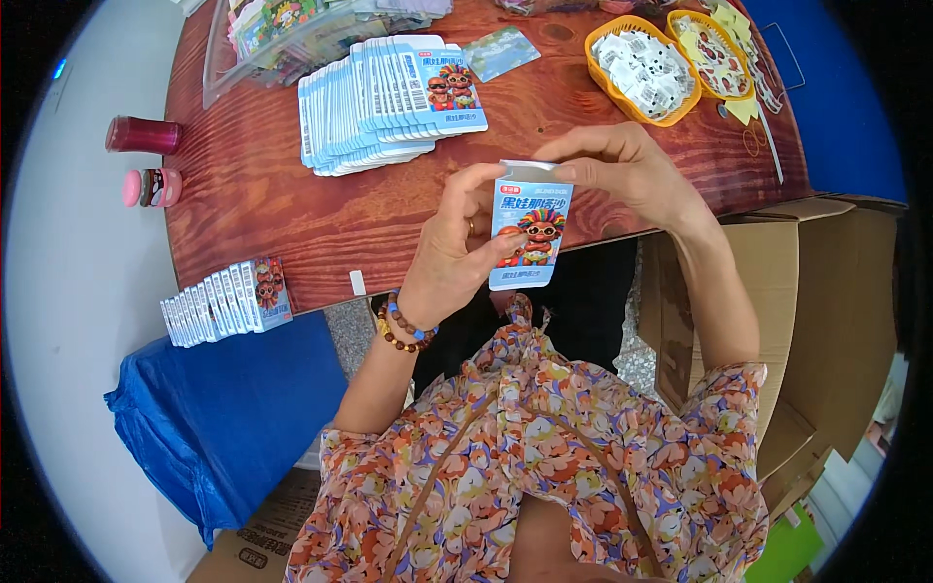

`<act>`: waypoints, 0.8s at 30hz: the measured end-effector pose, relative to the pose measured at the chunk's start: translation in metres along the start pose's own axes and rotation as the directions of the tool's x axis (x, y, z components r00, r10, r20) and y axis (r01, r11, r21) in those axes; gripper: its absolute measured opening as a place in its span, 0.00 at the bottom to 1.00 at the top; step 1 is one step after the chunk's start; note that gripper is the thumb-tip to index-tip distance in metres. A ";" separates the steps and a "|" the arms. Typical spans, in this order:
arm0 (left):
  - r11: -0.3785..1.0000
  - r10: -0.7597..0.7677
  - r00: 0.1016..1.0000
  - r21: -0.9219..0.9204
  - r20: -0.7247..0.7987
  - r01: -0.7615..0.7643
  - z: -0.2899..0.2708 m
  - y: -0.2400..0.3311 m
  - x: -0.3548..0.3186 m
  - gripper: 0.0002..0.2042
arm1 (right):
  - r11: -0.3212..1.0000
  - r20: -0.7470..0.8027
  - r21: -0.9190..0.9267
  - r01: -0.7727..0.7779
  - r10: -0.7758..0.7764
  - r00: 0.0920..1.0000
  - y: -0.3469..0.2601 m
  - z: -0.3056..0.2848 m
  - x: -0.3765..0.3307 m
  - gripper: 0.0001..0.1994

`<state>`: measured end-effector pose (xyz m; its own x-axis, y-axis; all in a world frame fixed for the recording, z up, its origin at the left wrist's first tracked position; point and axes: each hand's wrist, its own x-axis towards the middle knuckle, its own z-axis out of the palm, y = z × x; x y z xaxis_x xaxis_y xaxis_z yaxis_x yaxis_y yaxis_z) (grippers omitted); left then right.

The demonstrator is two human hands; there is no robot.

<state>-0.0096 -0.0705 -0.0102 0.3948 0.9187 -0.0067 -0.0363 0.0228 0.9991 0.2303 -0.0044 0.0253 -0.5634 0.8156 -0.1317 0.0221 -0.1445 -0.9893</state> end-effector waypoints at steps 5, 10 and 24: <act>1.000 -0.023 0.999 0.014 -0.031 0.023 0.002 -0.005 -0.002 0.34 | 0.995 -0.050 -0.095 -0.026 0.021 0.999 0.000 0.004 -0.004 0.10; 0.994 -0.105 0.993 0.003 -0.055 0.105 0.005 0.001 0.000 0.38 | 0.911 -0.142 -0.401 -0.100 0.046 0.989 -0.016 0.017 -0.009 0.11; 0.994 -0.081 0.994 -0.086 -0.075 0.074 0.018 -0.016 0.006 0.31 | 0.722 -0.123 -0.663 0.198 -0.366 0.922 0.020 0.028 -0.022 0.16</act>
<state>0.0104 -0.0723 -0.0251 0.3268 0.9407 -0.0905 -0.0852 0.1247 0.9885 0.2196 -0.0410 0.0097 -0.4259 0.8744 0.2326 0.4522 0.4284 -0.7823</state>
